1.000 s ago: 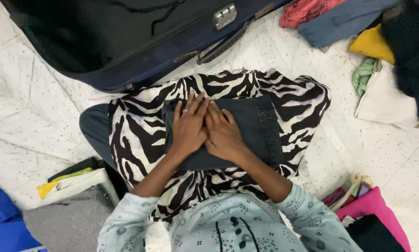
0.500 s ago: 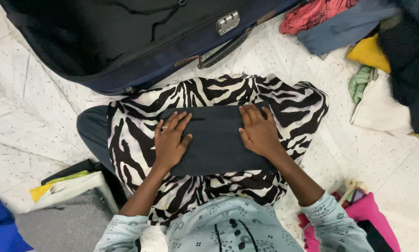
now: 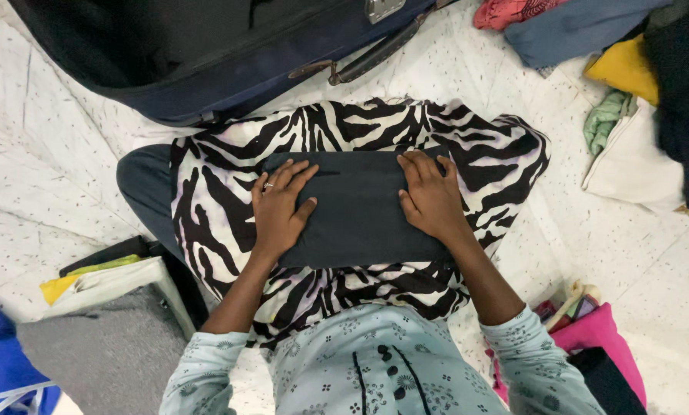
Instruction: The person folds several items of clothing, including white, yellow, and grey garments, by hand and smooths them down on a zebra-print fabric on the floor.
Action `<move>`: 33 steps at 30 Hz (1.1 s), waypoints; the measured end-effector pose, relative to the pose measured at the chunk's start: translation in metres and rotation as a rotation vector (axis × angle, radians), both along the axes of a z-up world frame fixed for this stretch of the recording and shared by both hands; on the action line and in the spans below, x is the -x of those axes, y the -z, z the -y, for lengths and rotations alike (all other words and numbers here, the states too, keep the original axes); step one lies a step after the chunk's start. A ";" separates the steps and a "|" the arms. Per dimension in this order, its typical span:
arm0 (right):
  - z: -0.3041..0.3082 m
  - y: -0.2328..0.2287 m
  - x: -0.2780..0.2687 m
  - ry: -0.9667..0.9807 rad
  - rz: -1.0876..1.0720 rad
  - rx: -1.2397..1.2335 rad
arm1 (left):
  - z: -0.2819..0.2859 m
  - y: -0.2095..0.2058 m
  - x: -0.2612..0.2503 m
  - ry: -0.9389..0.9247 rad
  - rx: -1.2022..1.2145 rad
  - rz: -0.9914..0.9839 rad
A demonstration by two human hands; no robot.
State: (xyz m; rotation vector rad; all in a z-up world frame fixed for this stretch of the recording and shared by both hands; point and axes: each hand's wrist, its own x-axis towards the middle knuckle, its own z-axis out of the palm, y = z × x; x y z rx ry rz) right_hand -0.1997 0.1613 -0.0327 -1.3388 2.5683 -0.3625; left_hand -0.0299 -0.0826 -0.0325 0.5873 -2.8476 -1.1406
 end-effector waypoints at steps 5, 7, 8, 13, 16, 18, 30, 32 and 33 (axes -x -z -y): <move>0.000 0.000 0.000 0.001 -0.011 -0.010 | 0.000 0.001 -0.001 -0.008 -0.024 0.001; 0.000 0.000 0.000 0.007 0.001 0.001 | 0.000 0.001 -0.001 -0.007 -0.021 -0.006; 0.000 -0.001 -0.001 0.013 0.011 0.009 | 0.000 0.001 -0.001 -0.004 -0.021 -0.016; 0.000 -0.001 -0.002 0.021 0.008 0.015 | 0.000 0.000 -0.001 0.001 -0.013 0.005; 0.003 -0.004 -0.004 0.033 0.009 0.011 | 0.005 -0.002 0.004 0.032 -0.017 0.093; 0.007 -0.006 -0.004 0.037 0.007 0.008 | 0.010 -0.004 0.011 0.062 -0.026 0.168; 0.069 0.016 -0.047 -0.120 0.142 -0.070 | -0.013 0.020 0.036 0.242 0.191 0.178; 0.061 0.016 -0.041 -0.130 0.204 -0.026 | -0.009 0.019 0.030 0.236 0.152 0.157; 0.056 0.015 -0.040 -0.138 0.166 -0.045 | -0.011 0.018 0.027 0.236 0.149 0.156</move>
